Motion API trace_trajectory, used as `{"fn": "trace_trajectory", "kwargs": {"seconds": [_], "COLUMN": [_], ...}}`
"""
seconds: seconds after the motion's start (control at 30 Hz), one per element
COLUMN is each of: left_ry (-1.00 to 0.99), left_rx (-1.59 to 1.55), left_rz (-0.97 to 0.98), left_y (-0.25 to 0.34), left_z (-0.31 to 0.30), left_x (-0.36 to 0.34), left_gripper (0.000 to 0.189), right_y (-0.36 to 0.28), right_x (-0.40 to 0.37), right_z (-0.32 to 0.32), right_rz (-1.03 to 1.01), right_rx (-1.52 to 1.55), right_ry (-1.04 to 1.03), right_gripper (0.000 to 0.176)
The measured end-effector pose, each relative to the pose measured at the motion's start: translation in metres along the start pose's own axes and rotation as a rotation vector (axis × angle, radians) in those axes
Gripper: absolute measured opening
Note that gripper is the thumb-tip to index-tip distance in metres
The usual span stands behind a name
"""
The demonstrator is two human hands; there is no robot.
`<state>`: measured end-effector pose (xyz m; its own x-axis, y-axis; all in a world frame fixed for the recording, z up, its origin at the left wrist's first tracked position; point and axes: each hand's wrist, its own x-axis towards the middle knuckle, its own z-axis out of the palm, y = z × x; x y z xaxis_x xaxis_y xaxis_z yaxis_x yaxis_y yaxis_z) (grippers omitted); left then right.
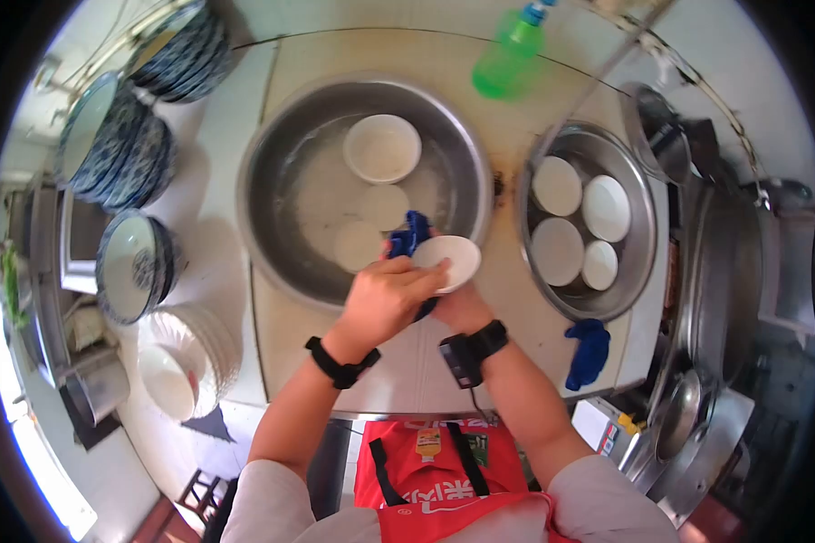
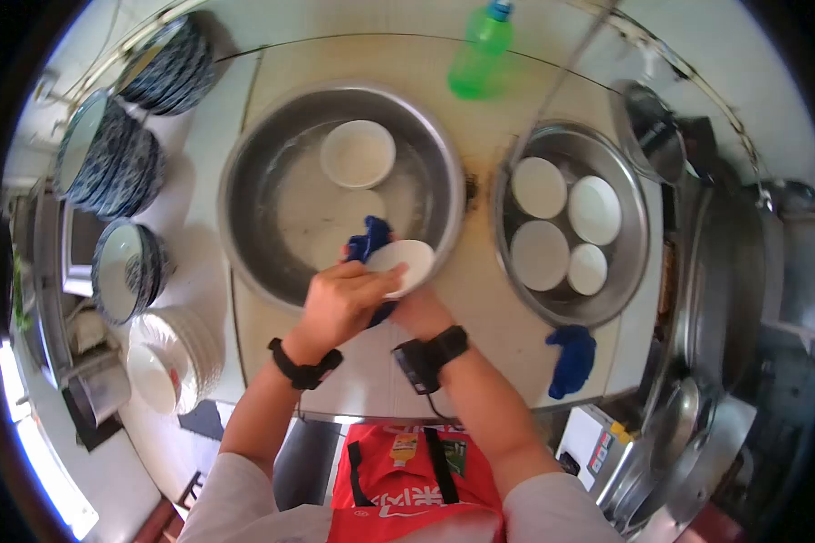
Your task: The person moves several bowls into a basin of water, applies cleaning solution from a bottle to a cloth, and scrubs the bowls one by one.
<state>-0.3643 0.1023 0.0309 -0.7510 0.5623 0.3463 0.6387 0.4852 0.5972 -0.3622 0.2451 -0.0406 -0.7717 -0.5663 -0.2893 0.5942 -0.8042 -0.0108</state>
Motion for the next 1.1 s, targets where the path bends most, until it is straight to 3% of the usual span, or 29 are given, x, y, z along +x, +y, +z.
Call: {"fn": "trace_trajectory", "kwargs": {"seconds": [0.03, 0.1, 0.27, 0.4, 0.47, 0.5, 0.57, 0.63, 0.7, 0.77, 0.87, 0.93, 1.1], "left_ry": [0.003, -0.084, -0.187, -0.133, -0.144, -0.230, -0.313, -0.431, -0.502, -0.536, -0.563, -0.730, -0.847], "left_rx": [0.017, 0.086, 0.275, 0.345, 0.337, 0.253, 0.261, 0.261, 0.273, 0.288, 0.414, 0.368, 0.304], "left_rz": [0.045, 0.091, 0.166, 0.125, 0.165, 0.175, 0.272, 0.306, 0.340, 0.354, 0.382, 0.301, 0.199], "left_y": [-0.002, -0.003, 0.003, 0.023, 0.050, 0.063, 0.089, 0.109, 0.116, 0.112, 0.099, 0.087, 0.068], "left_z": [0.003, -0.003, -0.021, -0.026, -0.016, -0.003, 0.044, 0.096, 0.152, 0.204, 0.262, 0.278, 0.306], "left_x": [0.003, 0.009, 0.028, 0.065, 0.095, 0.109, 0.133, 0.152, 0.167, 0.167, 0.165, 0.161, 0.146], "left_gripper": [0.033, 0.025, 0.026, 0.025, 0.021, 0.022, 0.014, 0.010, 0.007, 0.007, 0.005, 0.007, 0.010], "right_y": [0.006, 0.006, -0.005, -0.009, -0.002, 0.001, 0.000, 0.000, -0.001, 0.008, 0.004, -0.001, 0.000], "right_x": [-0.003, -0.010, -0.019, -0.025, -0.020, -0.018, -0.035, -0.020, -0.012, -0.009, -0.016, -0.022, -0.023], "right_z": [-0.001, -0.002, 0.009, -0.014, -0.019, -0.020, 0.003, -0.043, -0.025, -0.034, -0.040, -0.043, -0.056], "right_rz": [-0.029, -0.167, -0.092, -0.047, -0.128, -0.190, -0.393, 0.102, 0.149, 0.047, 0.088, 0.085, 0.067], "right_rx": [0.097, -0.016, -0.015, -0.122, -0.076, -0.031, -0.244, 0.190, 0.015, -0.087, -0.028, 0.002, 0.019], "right_ry": [-0.106, 0.036, 0.240, 0.034, 0.159, 0.281, 0.084, -0.028, 0.326, 0.275, 0.307, 0.306, 0.173], "right_gripper": [0.048, 0.046, 0.039, 0.039, 0.038, 0.038, 0.050, 0.058, 0.058, 0.054, 0.052, 0.051, 0.054]}}
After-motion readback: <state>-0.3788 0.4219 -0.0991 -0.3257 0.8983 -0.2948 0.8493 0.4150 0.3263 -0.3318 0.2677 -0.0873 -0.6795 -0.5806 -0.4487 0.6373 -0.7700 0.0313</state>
